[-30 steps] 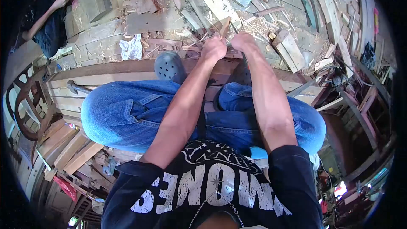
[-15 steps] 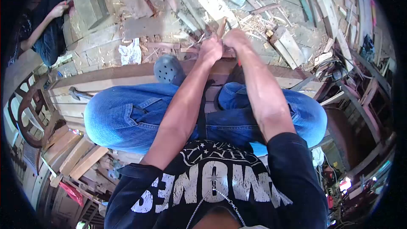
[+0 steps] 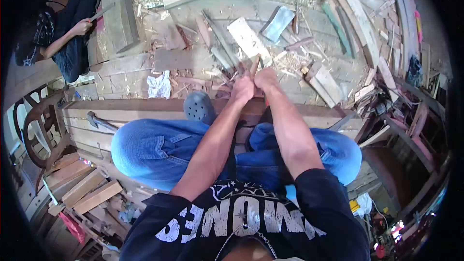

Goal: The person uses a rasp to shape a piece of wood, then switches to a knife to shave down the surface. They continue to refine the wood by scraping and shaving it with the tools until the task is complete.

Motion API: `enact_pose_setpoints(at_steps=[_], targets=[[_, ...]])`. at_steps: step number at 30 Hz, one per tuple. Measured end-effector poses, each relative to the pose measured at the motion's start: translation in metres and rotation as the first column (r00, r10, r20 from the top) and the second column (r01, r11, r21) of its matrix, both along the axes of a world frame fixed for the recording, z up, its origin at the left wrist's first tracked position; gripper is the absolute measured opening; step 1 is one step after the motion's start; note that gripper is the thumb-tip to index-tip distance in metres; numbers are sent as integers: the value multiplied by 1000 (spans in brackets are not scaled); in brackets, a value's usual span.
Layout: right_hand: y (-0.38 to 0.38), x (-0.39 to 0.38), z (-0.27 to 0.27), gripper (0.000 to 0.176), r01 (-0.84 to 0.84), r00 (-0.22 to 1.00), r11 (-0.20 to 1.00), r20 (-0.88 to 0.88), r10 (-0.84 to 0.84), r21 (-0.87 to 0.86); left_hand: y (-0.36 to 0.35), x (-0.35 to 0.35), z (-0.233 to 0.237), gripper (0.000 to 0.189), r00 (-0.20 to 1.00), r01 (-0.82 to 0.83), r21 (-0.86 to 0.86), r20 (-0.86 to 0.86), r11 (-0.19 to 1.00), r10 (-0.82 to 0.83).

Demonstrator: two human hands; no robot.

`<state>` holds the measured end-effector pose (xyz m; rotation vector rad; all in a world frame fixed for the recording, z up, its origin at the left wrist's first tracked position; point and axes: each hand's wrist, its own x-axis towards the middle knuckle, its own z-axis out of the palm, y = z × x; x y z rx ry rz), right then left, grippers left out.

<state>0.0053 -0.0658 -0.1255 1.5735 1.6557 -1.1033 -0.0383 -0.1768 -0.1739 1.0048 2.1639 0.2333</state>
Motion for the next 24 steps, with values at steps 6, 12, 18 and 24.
enact_pose_setpoints(at_steps=[6, 12, 18, 24], targets=[[-11, 9, -15, 42, -79, 997, 994, 18, 78, 72, 3, -7, 14, 23, 983, 149, -17, 111, 989, -147], [12, 5, -28, 37, -178, 982, 984, -73, 177, -11, 13, -3, 20, 34, 968, -54, -227, 225, 972, 107], [48, 15, -16, 27, -413, 908, 911, -74, 412, 5, 12, -2, 28, 53, 945, -223, -117, 216, 968, 244], [144, -55, 25, 27, -555, 831, 832, 36, 555, 3, 45, -39, 87, 47, 946, -176, -101, 257, 979, 197]])
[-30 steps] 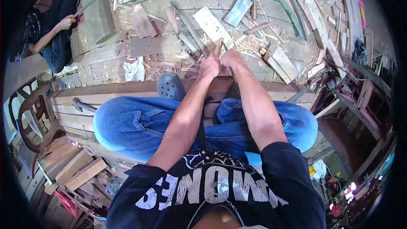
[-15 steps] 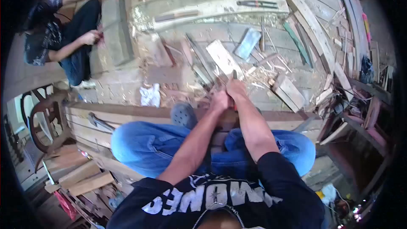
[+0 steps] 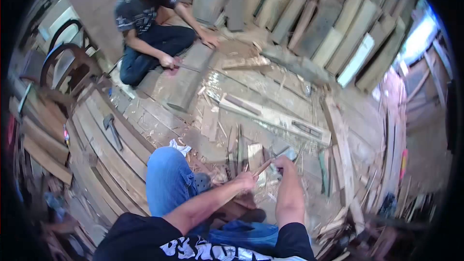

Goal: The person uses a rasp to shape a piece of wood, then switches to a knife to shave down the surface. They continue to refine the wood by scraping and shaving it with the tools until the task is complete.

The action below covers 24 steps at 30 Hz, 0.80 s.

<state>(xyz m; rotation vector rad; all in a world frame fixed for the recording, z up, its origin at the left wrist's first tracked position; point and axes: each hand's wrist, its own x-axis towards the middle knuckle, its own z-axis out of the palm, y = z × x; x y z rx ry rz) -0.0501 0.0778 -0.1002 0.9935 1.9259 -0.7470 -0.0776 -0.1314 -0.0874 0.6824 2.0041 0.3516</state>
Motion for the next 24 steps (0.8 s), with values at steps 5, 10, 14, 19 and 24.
enact_pose_setpoints(at_steps=[5, 10, 14, 19, 24], targets=[[97, -74, -5, 40, 373, 709, 854, -705, -10, 363, 27, -67, 160, 48, 973, -95, 533, -131, 841, 192], [97, -87, 23, 40, 501, 658, 865, -658, -366, 19, 14, -84, 295, 61, 962, -114, 630, -124, 768, 245], [84, -80, 2, 44, 465, 729, 850, -437, -527, -249, 10, -85, 286, 65, 944, 1, 691, -240, 723, 228], [60, -82, -29, 44, 414, 767, 871, -414, -490, -266, 15, -57, 278, 66, 951, 152, 680, -298, 718, 81], [54, -80, -43, 45, 389, 787, 883, -404, -467, -263, 20, -36, 264, 70, 941, 282, 583, -323, 762, -101]])
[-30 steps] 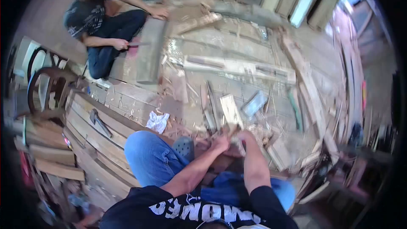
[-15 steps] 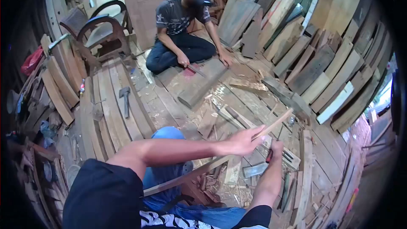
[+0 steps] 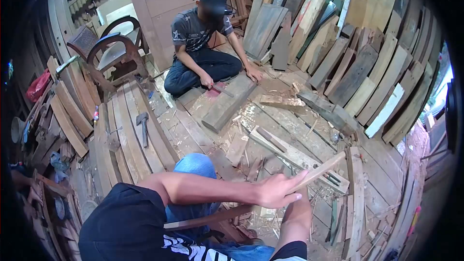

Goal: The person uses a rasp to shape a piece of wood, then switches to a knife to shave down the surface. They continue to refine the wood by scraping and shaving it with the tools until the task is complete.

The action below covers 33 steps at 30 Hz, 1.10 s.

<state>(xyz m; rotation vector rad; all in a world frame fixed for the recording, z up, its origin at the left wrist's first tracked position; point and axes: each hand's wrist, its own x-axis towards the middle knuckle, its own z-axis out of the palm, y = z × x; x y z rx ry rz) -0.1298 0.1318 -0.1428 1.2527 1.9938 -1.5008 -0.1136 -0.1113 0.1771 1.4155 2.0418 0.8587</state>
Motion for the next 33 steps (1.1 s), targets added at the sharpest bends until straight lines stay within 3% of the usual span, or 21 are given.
enact_pose_setpoints(at_steps=[4, 5, 8, 9, 14, 16, 17, 24, 25, 26, 33], targets=[[0, 2, -6, 45, -19, 1000, 1000, 6, 19, 3, 1, -2, -5, 73, 999, -32, 31, -32, 999, 33], [-1, 2, -8, 45, -23, 1000, 1000, 8, 23, 2, 1, -5, -7, 73, 998, -39, -45, -41, 998, 37], [-3, 4, -9, 46, -35, 999, 999, 24, 35, 15, -3, -11, -7, 73, 991, -66, -45, -120, 997, 60], [-5, 2, -13, 46, -45, 999, 999, 19, 45, 5, -4, -11, 7, 74, 992, -82, -171, -106, 982, 65], [-4, 3, -35, 46, -73, 996, 997, 47, 72, 16, -7, -13, -1, 75, 984, -107, -145, -158, 984, 84], [-14, 15, -9, 23, 36, 998, 999, -43, -36, 4, -7, -13, -1, 75, 984, -108, -143, -157, 984, 85], [-21, 22, 19, 17, 9, 1000, 1000, -6, -9, 1, -6, -14, -1, 75, 985, -104, -156, -155, 982, 79], [-5, 29, -52, 18, 100, 953, 976, -262, -150, -192, -4, -9, -4, 74, 990, -74, -157, -131, 985, 53], [-17, 43, 2, 22, 94, 978, 984, -173, -120, -150, -5, -8, -4, 75, 984, -87, -169, -171, 982, 58], [-23, 45, 16, 22, 88, 985, 988, -137, -105, -124, -5, -8, -4, 75, 976, -100, -180, -210, 978, 61], [-20, 42, 6, 22, 83, 991, 993, -100, -92, -84, -7, -9, 1, 74, 982, -97, -176, -175, 980, 66]])
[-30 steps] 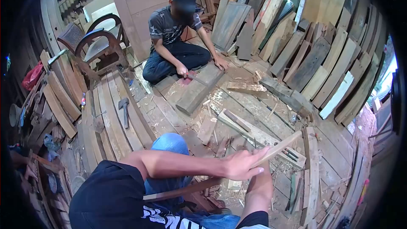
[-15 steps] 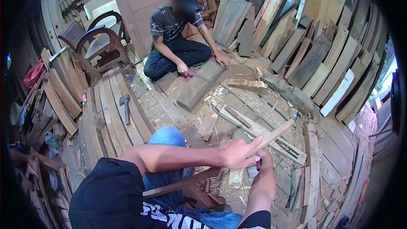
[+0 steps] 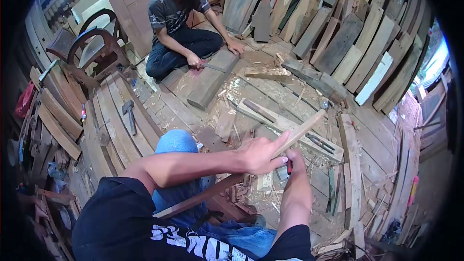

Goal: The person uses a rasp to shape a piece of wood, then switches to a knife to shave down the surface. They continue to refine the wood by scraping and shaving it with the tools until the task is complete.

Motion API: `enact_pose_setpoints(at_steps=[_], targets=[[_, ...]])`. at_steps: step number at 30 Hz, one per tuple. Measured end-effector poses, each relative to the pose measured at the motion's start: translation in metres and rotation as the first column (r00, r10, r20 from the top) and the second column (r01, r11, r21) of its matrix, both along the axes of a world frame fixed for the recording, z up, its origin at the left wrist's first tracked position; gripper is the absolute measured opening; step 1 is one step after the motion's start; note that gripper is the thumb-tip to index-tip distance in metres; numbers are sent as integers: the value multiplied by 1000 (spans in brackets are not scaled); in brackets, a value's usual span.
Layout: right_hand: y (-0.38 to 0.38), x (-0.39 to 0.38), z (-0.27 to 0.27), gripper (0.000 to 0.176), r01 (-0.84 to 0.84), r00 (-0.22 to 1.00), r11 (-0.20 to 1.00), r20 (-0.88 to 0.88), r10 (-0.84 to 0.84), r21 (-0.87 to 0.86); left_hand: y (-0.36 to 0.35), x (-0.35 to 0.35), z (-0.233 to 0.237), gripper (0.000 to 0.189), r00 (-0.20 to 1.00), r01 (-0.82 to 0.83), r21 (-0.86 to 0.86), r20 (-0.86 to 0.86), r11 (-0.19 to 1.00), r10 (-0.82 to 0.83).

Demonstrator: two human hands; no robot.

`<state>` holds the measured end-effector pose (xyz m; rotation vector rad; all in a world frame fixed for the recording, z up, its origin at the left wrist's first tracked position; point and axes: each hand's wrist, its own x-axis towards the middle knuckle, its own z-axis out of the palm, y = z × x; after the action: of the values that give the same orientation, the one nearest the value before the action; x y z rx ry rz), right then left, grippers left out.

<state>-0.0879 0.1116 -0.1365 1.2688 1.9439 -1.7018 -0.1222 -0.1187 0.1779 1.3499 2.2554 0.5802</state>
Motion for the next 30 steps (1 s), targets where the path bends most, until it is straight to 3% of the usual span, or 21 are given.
enact_pose_setpoints(at_steps=[9, 11, 13, 15, 18, 21, 30], targets=[[11, 2, 13, 24, -8, 1000, 998, 20, 7, 58, -1, 0, -3, 61, 997, -42, 90, 75, 995, 36], [12, 8, 14, 24, -1, 1000, 998, 23, 0, 59, -1, 0, -5, 57, 998, -68, 122, 26, 990, 65], [10, 15, 16, 25, 11, 999, 998, 32, -13, 57, -2, 2, 5, 54, 997, -44, 91, 74, 995, 38], [6, 25, 19, 26, 26, 998, 998, 49, -29, 49, -5, 2, 4, 53, 993, -92, 224, 88, 970, 74], [0, 40, 21, 27, 55, 996, 998, 74, -58, 35, -4, 5, 17, 53, 982, -122, 179, 166, 976, 92], [-9, 53, 23, 28, 79, 992, 997, 95, -80, 18, -8, 7, 16, 53, 967, -142, 258, 242, 956, 79], [-10, 30, 51, 33, 121, 991, 990, 44, -124, 78, -17, 10, 20, 51, 978, -74, 400, 210, 914, -12]])
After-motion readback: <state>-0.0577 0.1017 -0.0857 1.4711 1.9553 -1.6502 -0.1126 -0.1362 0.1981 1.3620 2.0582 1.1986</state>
